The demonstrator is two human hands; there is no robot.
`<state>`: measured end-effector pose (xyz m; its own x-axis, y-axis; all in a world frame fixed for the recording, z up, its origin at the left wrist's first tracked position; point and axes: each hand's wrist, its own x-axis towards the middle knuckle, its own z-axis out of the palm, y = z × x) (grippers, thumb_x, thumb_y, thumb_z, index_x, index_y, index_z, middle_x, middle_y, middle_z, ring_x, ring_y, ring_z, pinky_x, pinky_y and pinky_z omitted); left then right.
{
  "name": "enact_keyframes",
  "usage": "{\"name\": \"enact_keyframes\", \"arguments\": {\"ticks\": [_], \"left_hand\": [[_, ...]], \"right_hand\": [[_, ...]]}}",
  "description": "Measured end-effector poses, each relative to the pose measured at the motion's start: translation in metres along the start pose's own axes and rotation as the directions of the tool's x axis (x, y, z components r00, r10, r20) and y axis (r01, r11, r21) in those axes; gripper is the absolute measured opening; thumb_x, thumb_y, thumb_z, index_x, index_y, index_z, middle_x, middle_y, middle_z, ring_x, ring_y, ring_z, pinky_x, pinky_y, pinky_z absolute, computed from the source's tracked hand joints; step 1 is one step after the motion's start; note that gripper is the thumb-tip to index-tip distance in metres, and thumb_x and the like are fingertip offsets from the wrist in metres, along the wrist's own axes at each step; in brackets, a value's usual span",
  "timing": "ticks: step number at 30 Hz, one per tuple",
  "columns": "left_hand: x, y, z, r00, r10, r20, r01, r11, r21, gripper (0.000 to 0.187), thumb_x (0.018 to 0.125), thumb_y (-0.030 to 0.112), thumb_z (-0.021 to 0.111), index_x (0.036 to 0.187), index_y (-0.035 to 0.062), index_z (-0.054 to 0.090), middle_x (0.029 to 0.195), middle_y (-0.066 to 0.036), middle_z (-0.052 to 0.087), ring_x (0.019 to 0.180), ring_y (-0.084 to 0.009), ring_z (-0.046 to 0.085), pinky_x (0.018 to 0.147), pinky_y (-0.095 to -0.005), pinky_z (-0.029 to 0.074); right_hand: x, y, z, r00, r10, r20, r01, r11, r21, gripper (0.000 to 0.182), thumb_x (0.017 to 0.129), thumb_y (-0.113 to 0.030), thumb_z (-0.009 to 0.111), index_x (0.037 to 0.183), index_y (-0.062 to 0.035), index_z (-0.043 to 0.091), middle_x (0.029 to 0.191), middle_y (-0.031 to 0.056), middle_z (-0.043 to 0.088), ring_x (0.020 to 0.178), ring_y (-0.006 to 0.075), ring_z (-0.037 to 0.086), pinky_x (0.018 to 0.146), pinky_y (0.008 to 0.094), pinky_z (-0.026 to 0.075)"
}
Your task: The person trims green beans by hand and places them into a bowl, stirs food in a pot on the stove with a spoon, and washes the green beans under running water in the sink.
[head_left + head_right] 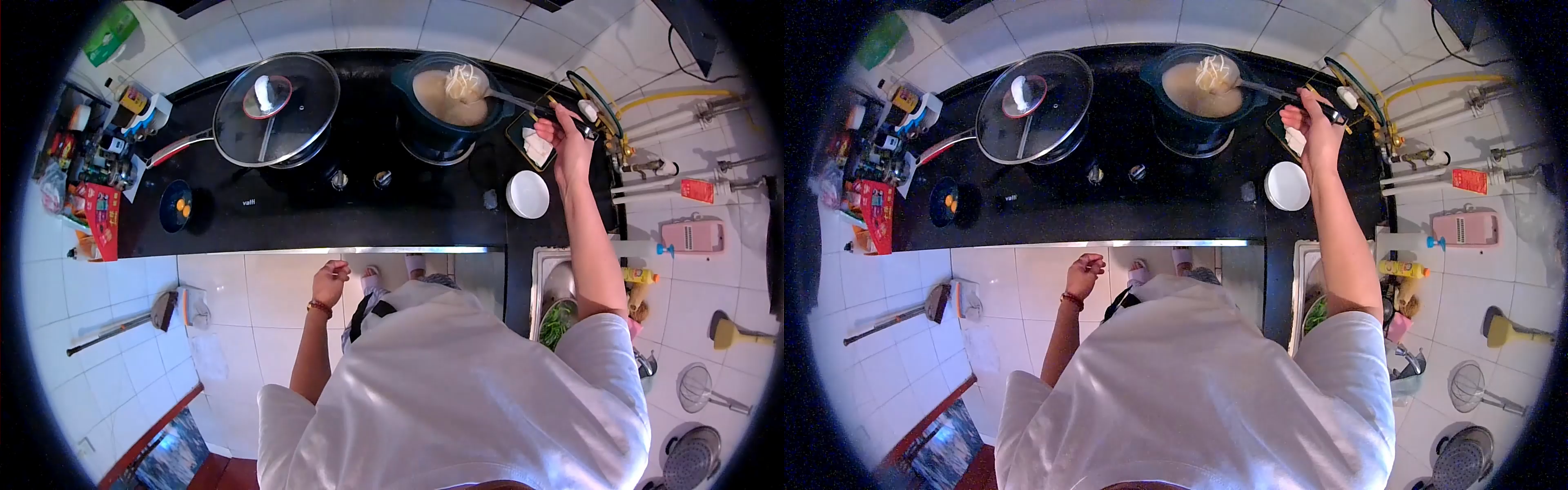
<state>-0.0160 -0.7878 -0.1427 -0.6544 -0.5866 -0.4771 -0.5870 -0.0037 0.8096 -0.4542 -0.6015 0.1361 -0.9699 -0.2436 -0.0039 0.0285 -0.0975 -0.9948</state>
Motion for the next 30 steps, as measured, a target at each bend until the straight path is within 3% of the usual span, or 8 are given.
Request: {"name": "enact_keyframes", "arguments": {"ticks": [8, 9, 11, 12, 16, 20, 23, 30], "left_hand": [[-0.001, -0.001, 0.001, 0.999, -0.033, -0.017, 0.032, 0.998, -0.063, 0.018, 0.091, 0.017, 0.058, 0.105, 0.0058, 0.062, 0.092, -0.005, 0.069, 0.079, -0.0132, 0.066, 0.067, -0.0266, 0.051], [-0.003, -0.002, 0.001, 0.999, -0.039, -0.019, 0.037, 0.996, -0.083, 0.018, 0.091, 0.016, 0.058, 0.105, 0.0058, 0.062, 0.092, -0.005, 0.069, 0.079, -0.0132, 0.066, 0.067, -0.0265, 0.050], [-0.003, -0.004, 0.001, 0.998, -0.054, -0.024, 0.051, 0.994, -0.097, 0.017, 0.091, 0.014, 0.057, 0.105, 0.0055, 0.062, 0.092, -0.005, 0.069, 0.079, -0.0132, 0.066, 0.067, -0.0264, 0.050], [-0.004, -0.006, 0.001, 0.998, -0.063, -0.027, 0.061, 0.994, -0.091, 0.017, 0.090, 0.012, 0.056, 0.104, 0.0053, 0.062, 0.092, -0.005, 0.069, 0.079, -0.0132, 0.066, 0.067, -0.0263, 0.050], [-0.006, -0.009, 0.003, 0.994, -0.092, -0.056, 0.080, 0.980, -0.185, 0.019, 0.082, 0.005, 0.059, 0.100, 0.0035, 0.063, 0.086, -0.007, 0.069, 0.077, -0.0146, 0.066, 0.073, -0.0265, 0.052], [0.001, -0.022, 0.007, 0.996, -0.046, -0.073, 0.030, 0.978, -0.206, 0.021, 0.080, 0.002, 0.057, 0.100, 0.0038, 0.063, 0.085, -0.007, 0.069, 0.075, -0.0152, 0.066, 0.072, -0.0267, 0.053], [0.003, -0.017, 0.004, 0.999, -0.011, -0.046, 0.003, 0.987, -0.160, 0.020, 0.083, 0.003, 0.056, 0.101, 0.0038, 0.063, 0.087, -0.006, 0.069, 0.077, -0.0147, 0.066, 0.070, -0.0266, 0.052], [0.019, -0.014, 0.010, 1.000, 0.027, 0.017, -0.026, 0.998, -0.055, 0.020, 0.090, 0.017, 0.060, 0.105, 0.0043, 0.061, 0.090, -0.005, 0.068, 0.077, -0.0135, 0.065, 0.068, -0.0264, 0.050]], "right_hand": [[0.005, 0.008, 0.022, 0.939, -0.196, 0.283, 0.264, 0.937, -0.227, 0.019, 0.087, -0.011, 0.065, 0.103, 0.0006, 0.065, 0.082, 0.0062, 0.065, 0.065, 0.0121, 0.063, 0.059, 0.0240, 0.053], [0.000, 0.009, 0.026, 0.928, -0.179, 0.326, 0.275, 0.921, -0.277, 0.020, 0.086, -0.009, 0.067, 0.104, -0.0006, 0.065, 0.086, 0.0079, 0.067, 0.072, 0.0152, 0.065, 0.063, 0.0258, 0.052], [0.004, 0.024, 0.027, 0.702, -0.444, 0.557, 0.702, 0.560, -0.439, 0.022, 0.082, -0.007, 0.069, 0.104, -0.0015, 0.065, 0.091, 0.0120, 0.067, 0.080, 0.0223, 0.066, 0.068, 0.0295, 0.052], [-0.003, 0.019, 0.035, 0.559, -0.500, 0.661, 0.826, 0.402, -0.395, 0.025, 0.080, -0.006, 0.069, 0.103, -0.0010, 0.063, 0.096, 0.0154, 0.065, 0.086, 0.0298, 0.064, 0.073, 0.0336, 0.051], [0.001, 0.046, 0.050, 0.371, -0.359, 0.857, 0.928, 0.182, -0.325, 0.038, 0.076, -0.003, 0.069, 0.112, -0.0045, 0.056, 0.090, 0.0138, 0.057, 0.084, 0.0347, 0.060, 0.072, 0.0409, 0.050], [0.017, 0.072, 0.057, 0.322, -0.245, 0.915, 0.947, 0.084, -0.311, 0.025, 0.084, -0.013, 0.064, 0.106, -0.0031, 0.058, 0.092, 0.0134, 0.056, 0.087, 0.0329, 0.059, 0.074, 0.0383, 0.050], [0.018, 0.080, 0.059, 0.381, -0.185, 0.906, 0.924, 0.039, -0.380, 0.024, 0.083, -0.015, 0.066, 0.102, -0.0024, 0.058, 0.092, 0.0135, 0.058, 0.086, 0.0338, 0.060, 0.073, 0.0391, 0.050], [0.005, 0.040, 0.044, 0.473, -0.132, 0.871, 0.875, 0.181, -0.448, 0.026, 0.081, -0.019, 0.069, 0.097, -0.0012, 0.058, 0.091, 0.0181, 0.062, 0.084, 0.0374, 0.061, 0.072, 0.0422, 0.051]]}}
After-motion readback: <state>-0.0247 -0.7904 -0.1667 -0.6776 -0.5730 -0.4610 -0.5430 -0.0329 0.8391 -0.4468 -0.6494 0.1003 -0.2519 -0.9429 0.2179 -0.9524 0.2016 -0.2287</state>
